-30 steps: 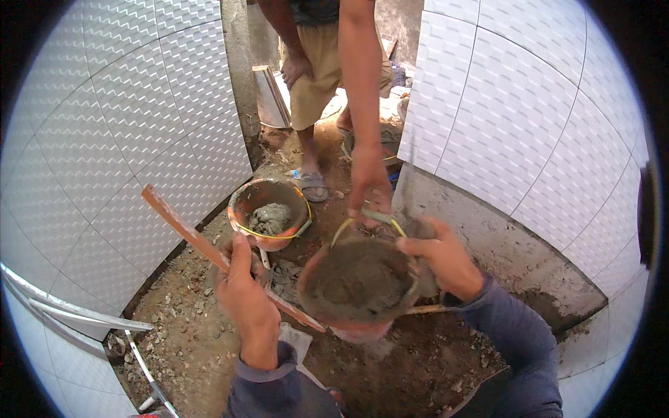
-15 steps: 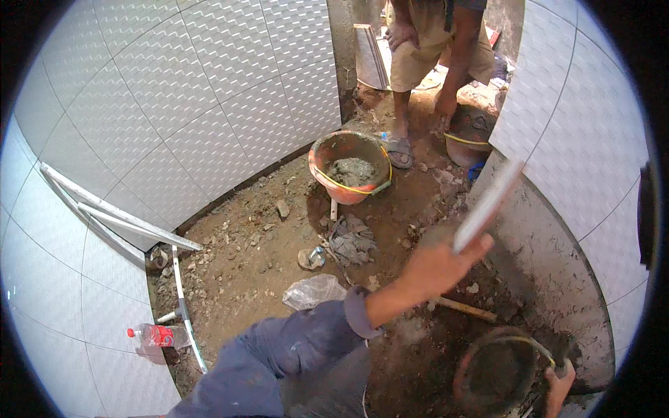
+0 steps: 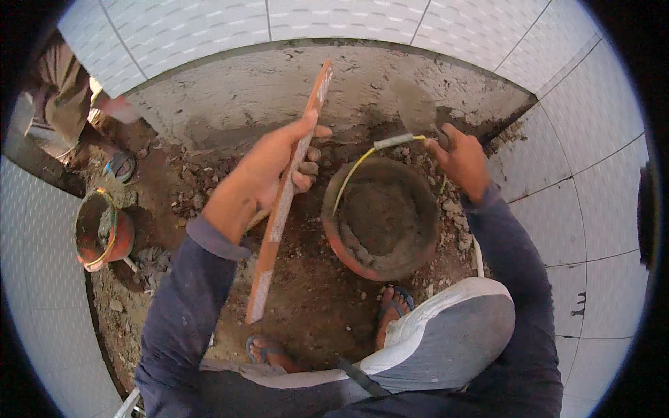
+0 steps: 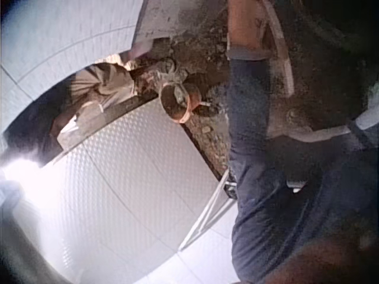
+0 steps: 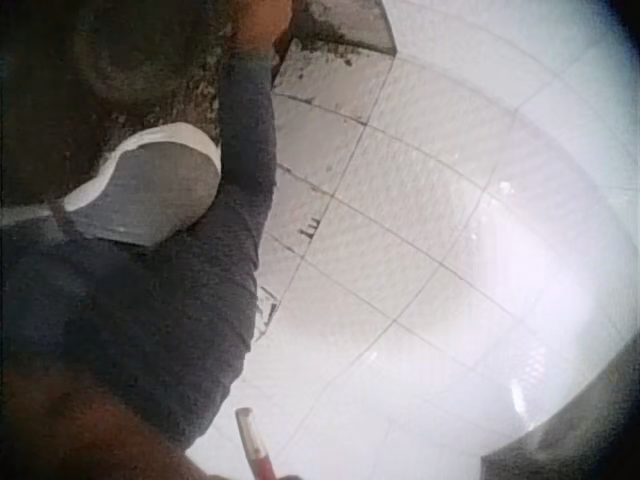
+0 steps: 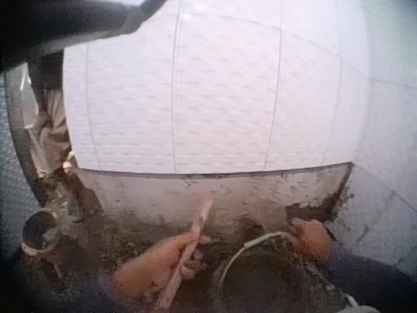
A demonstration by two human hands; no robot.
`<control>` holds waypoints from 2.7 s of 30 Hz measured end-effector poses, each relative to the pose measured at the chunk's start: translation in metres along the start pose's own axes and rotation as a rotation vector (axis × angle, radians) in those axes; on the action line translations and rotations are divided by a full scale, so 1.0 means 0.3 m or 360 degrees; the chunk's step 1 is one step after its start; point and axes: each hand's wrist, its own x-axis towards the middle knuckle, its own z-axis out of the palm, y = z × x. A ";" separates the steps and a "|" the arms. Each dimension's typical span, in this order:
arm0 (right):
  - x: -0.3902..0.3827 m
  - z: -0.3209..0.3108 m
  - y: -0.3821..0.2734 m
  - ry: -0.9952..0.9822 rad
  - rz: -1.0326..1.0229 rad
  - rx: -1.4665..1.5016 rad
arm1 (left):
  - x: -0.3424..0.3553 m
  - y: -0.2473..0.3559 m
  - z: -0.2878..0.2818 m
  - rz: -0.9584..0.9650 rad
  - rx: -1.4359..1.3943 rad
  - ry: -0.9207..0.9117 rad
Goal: The person scoops cement from a bucket using a trowel and applies it to the corner of a tiled wall. They smooth the cement along the vertical joint between two walls, working in a small area.
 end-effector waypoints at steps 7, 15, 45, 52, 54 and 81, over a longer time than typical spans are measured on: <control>-0.222 -0.293 -0.072 -0.0401 0.0003 -0.0440 | 0.152 -0.241 0.081 -0.0072 -0.0669 -0.0453; -0.249 -0.284 0.042 -0.0481 -0.0032 -0.0725 | 0.131 -0.266 0.227 -0.0137 -0.0376 -0.1059; -0.238 -0.130 -0.162 -0.0796 -0.0839 -0.0906 | 0.099 -0.301 0.066 0.0272 -0.0583 -0.0242; -0.255 -0.034 -0.097 -0.0737 -0.1063 -0.0872 | 0.165 -0.377 0.146 0.0090 -0.1069 -0.0507; -0.232 -0.079 -0.093 -0.0786 -0.0967 -0.0790 | 0.181 -0.393 0.134 0.0159 -0.1075 -0.0478; -0.140 -0.057 -0.159 -0.0511 -0.0596 -0.0455 | 0.209 -0.266 0.142 0.0811 -0.0798 0.0444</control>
